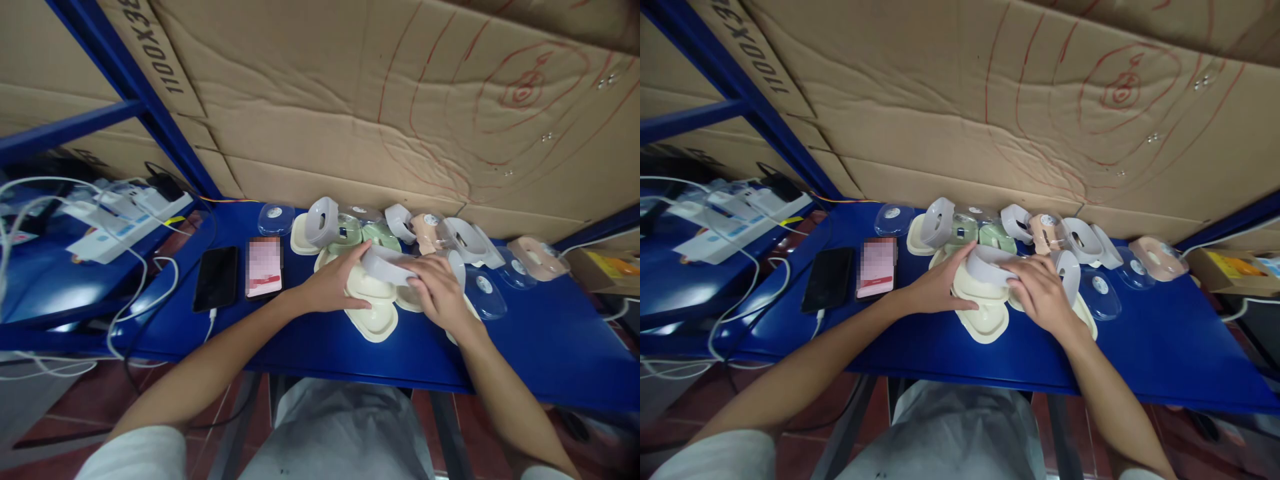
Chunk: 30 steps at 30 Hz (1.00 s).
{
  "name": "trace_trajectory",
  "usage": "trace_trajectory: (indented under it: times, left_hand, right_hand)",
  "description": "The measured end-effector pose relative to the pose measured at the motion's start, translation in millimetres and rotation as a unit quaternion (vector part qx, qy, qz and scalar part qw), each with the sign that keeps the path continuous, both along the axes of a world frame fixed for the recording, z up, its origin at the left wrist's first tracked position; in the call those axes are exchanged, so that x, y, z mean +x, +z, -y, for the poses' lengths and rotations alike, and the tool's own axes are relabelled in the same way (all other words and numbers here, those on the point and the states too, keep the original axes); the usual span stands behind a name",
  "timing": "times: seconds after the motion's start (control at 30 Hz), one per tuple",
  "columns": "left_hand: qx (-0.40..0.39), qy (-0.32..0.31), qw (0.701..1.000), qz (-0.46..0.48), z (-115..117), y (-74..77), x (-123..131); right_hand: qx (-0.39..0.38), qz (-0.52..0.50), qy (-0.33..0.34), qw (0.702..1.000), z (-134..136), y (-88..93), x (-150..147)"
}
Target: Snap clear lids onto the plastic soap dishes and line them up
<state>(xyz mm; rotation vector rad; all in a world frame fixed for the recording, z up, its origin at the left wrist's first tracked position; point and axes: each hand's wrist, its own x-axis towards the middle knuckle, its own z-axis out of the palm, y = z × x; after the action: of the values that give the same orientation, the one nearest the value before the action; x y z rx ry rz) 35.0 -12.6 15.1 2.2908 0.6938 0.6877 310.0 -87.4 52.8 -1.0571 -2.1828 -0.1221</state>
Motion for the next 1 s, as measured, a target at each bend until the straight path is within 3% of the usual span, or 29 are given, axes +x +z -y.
trace_trajectory:
  times: [0.07, 0.13, 0.23, 0.3, 0.43, 0.57, 0.67, 0.73, 0.87, 0.93, 1.0]
  left_hand:
    - [0.05, 0.002, 0.998, -0.042, -1, 0.4, 0]
    - [0.1, -0.001, 0.991, -0.084, -1, -1.1, -1]
    - [0.152, -0.018, 0.982, -0.113, -2, -6.2, 0]
    - [0.17, -0.035, 0.978, -0.112, -2, -10.3, 0]
    - [0.181, -0.045, 0.978, -0.095, -2, -15.5, 1]
    - [0.182, -0.05, 0.977, -0.098, -2, -14.6, 1]
    - [0.197, -0.055, 0.972, -0.114, -2, -12.7, 0]
    - [0.207, -0.056, 0.969, -0.121, -2, -12.1, 0]
    - [0.202, -0.055, 0.971, -0.119, -2, -12.1, 0]
    - [0.192, -0.056, 0.973, -0.114, -3, -12.3, 0]
    - [0.184, -0.058, 0.975, -0.108, -3, -12.5, 0]
  right_hand:
    - [0.06, -0.029, -0.036, 0.997, 2, 2.1, 13]
    - [0.126, -0.068, -0.135, 0.98, 1, 3.9, 35]
    - [0.181, -0.109, -0.357, 0.91, -6, 6.8, 80]
    - [0.156, -0.098, -0.45, 0.874, -15, 7.6, 113]
    - [0.06, -0.053, -0.461, 0.884, -37, -0.5, 159]
    - [-0.014, -0.023, -0.381, 0.924, -47, -15.9, 166]
    - [-0.029, -0.022, -0.366, 0.93, -48, -18.5, 175]
    - [-0.014, -0.039, -0.409, 0.912, -47, -14.5, 194]
    - [0.039, -0.078, -0.53, 0.843, -42, -13.4, 253]
    - [0.058, -0.085, -0.573, 0.813, -39, -25.2, 283]
    - [0.063, -0.077, -0.583, 0.807, -35, -43.4, 309]
